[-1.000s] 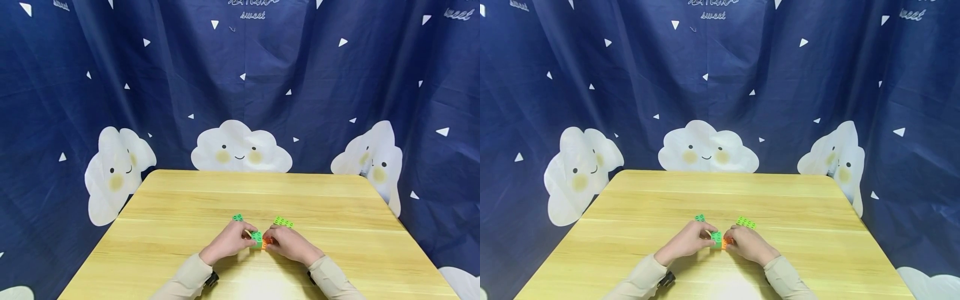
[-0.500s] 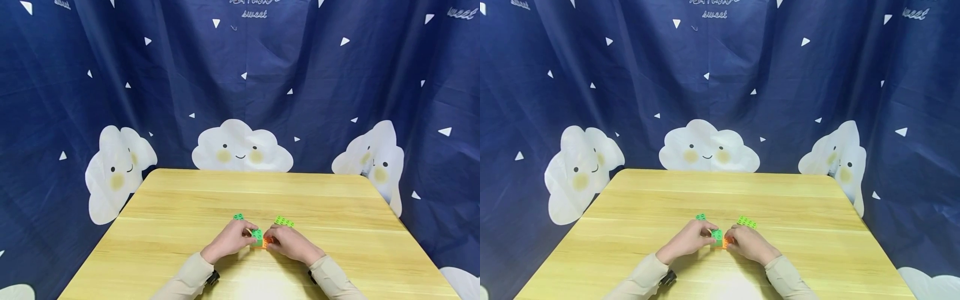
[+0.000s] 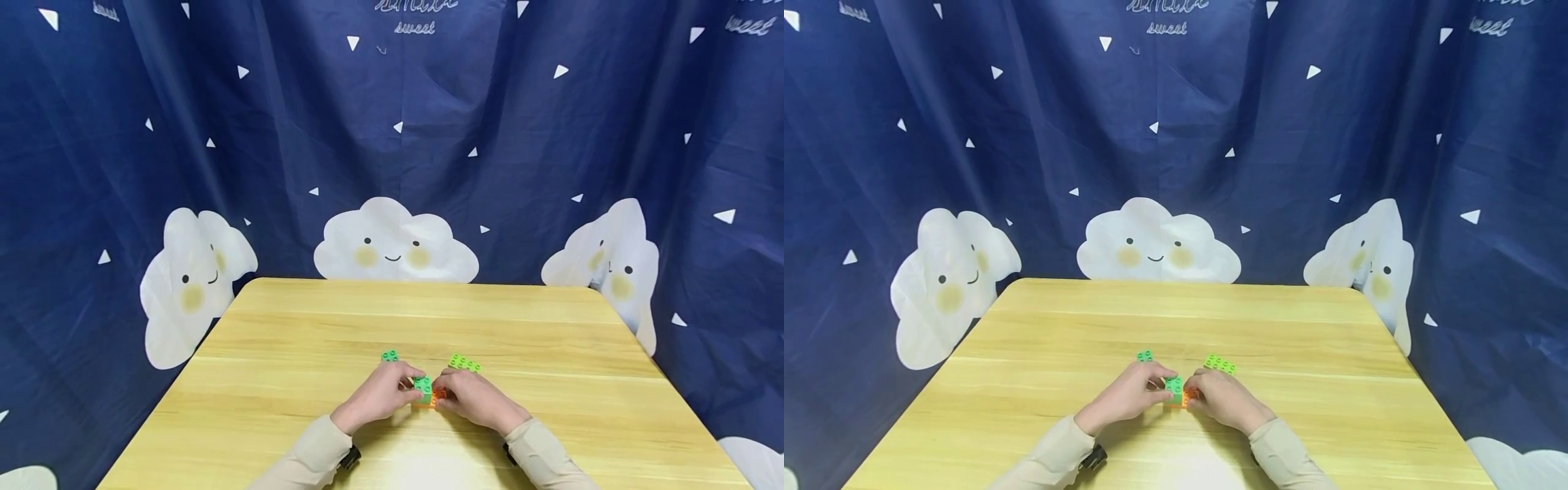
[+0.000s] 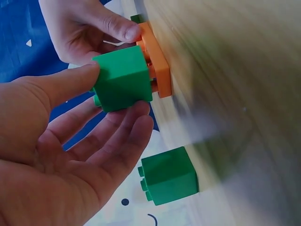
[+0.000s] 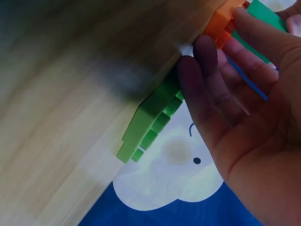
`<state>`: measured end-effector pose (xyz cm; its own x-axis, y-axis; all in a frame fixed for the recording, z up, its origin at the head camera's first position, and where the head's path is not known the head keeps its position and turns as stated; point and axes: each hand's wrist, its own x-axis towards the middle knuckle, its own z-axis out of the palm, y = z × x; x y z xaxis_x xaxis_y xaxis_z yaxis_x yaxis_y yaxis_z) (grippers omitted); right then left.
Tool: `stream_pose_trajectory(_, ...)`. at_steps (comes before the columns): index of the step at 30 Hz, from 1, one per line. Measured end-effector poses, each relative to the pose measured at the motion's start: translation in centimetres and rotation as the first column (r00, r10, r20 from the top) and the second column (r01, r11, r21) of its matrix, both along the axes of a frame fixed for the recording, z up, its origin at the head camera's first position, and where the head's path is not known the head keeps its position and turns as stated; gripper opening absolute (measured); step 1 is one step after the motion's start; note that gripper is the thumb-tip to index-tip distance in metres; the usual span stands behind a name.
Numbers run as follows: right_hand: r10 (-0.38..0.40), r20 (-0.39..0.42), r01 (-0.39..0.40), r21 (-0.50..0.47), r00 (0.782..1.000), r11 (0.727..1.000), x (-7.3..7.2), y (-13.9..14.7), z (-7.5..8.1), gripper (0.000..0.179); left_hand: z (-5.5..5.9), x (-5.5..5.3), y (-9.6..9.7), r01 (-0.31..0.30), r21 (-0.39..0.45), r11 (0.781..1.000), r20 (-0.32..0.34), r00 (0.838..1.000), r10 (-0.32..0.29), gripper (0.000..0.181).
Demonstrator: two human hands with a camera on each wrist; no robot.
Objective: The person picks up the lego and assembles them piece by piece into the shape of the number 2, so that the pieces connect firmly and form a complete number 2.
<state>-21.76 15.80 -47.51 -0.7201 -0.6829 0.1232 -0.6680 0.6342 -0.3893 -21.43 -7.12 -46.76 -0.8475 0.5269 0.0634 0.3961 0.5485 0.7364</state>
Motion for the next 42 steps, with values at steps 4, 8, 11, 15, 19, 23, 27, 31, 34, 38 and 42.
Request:
stream_pose_trajectory(4,0.0,0.006,0.0,0.003,1.0,1.0,0.0,0.0,0.0,0.008,-0.4,0.0,0.1,0.01,-0.009,1.0,-0.008,1.0,-0.01,0.036)
stream_pose_trajectory(8,-0.001,0.002,0.001,0.005,1.0,1.0,-0.1,0.0,-0.1,0.009,-0.4,-0.1,0.0,0.007,-0.027,1.0,-0.017,1.0,-0.008,0.037)
stream_pose_trajectory(11,0.002,-0.004,-0.002,0.012,1.0,1.0,-0.2,0.0,-0.1,0.011,-0.2,-0.1,-0.1,0.005,-0.032,0.999,-0.012,1.0,-0.006,0.038)
stream_pose_trajectory(15,0.006,-0.014,-0.005,0.02,1.0,1.0,-0.3,0.0,-0.1,0.014,0.0,-0.1,-0.2,0.006,-0.04,0.999,-0.008,1.0,-0.006,0.037)
stream_pose_trajectory(19,0.008,-0.016,-0.008,0.024,1.0,1.0,-0.2,0.1,-0.1,0.015,0.0,-0.1,-0.1,0.015,-0.036,0.999,0.001,1.0,-0.015,0.037)
stream_pose_trajectory(23,0.008,-0.022,-0.007,0.024,1.0,1.0,-0.2,0.1,-0.3,0.015,-0.2,-0.1,0.0,0.013,-0.017,1.0,0.016,1.0,-0.012,0.039)
stream_pose_trajectory(27,0.005,-0.027,-0.004,0.022,1.0,1.0,-0.2,0.1,-0.3,0.015,-0.3,0.0,0.0,-0.012,0.017,1.0,0.05,0.999,0.011,0.042)
stream_pose_trajectory(31,-0.017,-0.004,0.017,0.013,1.0,1.0,-0.1,0.1,-0.1,0.019,-0.4,0.0,-0.1,-0.024,0.044,0.999,0.087,0.996,0.02,0.036)
stream_pose_trajectory(34,-0.045,0.049,0.046,-0.017,0.998,0.999,0.0,0.2,0.3,0.029,-0.4,0.0,-0.2,-0.018,0.056,0.998,0.101,0.995,0.012,0.03)
stream_pose_trajectory(38,-0.063,0.16,0.08,-0.101,0.985,0.992,0.2,0.4,1.0,0.041,-0.5,-0.1,-0.4,-0.01,0.057,0.998,0.101,0.995,0.004,0.03)
stream_pose_trajectory(42,-0.049,0.216,0.089,-0.178,0.975,0.98,0.3,0.4,1.2,0.042,-0.5,-0.2,-0.5,-0.004,0.055,0.998,0.095,0.995,-0.001,0.036)
